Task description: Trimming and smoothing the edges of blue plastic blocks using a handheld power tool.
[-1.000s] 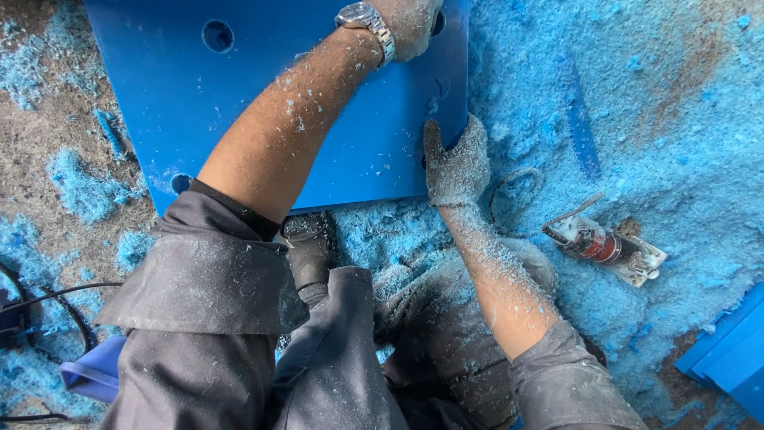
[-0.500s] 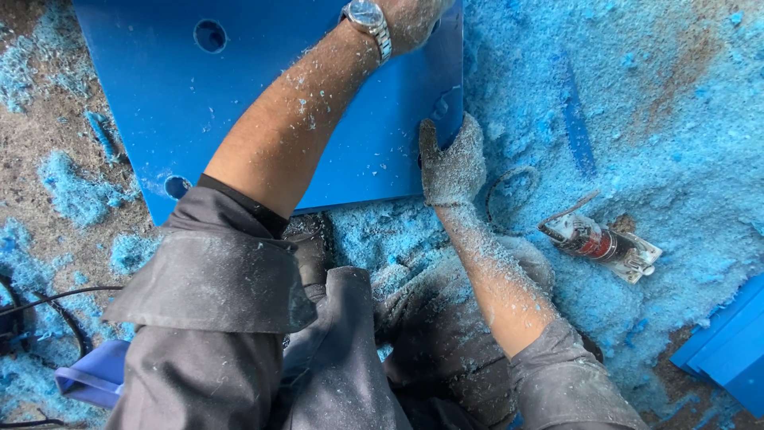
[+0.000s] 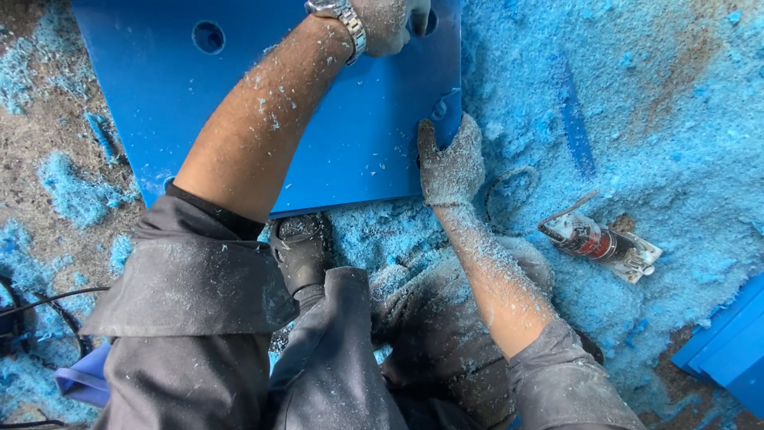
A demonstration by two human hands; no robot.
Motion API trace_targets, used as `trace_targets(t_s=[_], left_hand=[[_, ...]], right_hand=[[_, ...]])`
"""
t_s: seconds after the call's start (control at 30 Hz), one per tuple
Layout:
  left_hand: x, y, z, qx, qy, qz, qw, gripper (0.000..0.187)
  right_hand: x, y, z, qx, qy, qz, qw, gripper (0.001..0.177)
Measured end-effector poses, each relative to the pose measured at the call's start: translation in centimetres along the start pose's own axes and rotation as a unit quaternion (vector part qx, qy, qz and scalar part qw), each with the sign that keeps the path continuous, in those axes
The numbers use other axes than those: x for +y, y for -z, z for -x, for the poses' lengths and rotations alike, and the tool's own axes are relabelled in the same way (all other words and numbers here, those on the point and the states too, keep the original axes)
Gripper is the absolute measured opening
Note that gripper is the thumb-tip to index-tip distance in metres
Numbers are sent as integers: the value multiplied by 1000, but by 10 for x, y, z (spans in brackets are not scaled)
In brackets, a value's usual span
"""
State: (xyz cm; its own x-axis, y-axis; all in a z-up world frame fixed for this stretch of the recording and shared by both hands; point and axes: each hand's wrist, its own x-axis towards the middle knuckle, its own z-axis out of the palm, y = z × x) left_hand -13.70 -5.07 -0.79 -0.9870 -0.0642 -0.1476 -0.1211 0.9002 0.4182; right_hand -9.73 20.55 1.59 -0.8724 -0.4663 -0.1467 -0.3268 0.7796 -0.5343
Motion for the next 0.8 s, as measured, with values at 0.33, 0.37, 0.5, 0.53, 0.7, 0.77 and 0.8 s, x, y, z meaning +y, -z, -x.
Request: trace_targets(t_s=[0.33, 0.37, 0.5, 0.53, 0.7, 0.77, 0.8], left_hand=[[-5, -3, 14, 46, -13, 46, 998, 23], [-9, -10, 9, 47, -13, 46, 998, 23], [-23, -48, -11, 49, -26, 55, 997, 8], [-27, -58, -17, 14, 10, 118, 993, 13], [0, -35, -9, 80, -73, -160, 981, 12], [1, -43, -10, 106, -86, -177, 975, 17], [-1, -47, -7, 165, -106, -148, 969, 12]], right_hand=[[-7, 4, 1, -6, -10, -4, 1000, 63], [-7, 5, 0, -6, -9, -4, 1000, 63], [-6, 4, 1, -4, -2, 3, 1000, 63], [-5, 4, 0, -4, 2, 7, 1000, 62], [-7, 7, 2, -10, -5, 12, 1000, 62], [-8, 9, 2, -11, 2, 18, 1000, 62], [-11, 9, 4, -15, 0, 6, 1000, 60]])
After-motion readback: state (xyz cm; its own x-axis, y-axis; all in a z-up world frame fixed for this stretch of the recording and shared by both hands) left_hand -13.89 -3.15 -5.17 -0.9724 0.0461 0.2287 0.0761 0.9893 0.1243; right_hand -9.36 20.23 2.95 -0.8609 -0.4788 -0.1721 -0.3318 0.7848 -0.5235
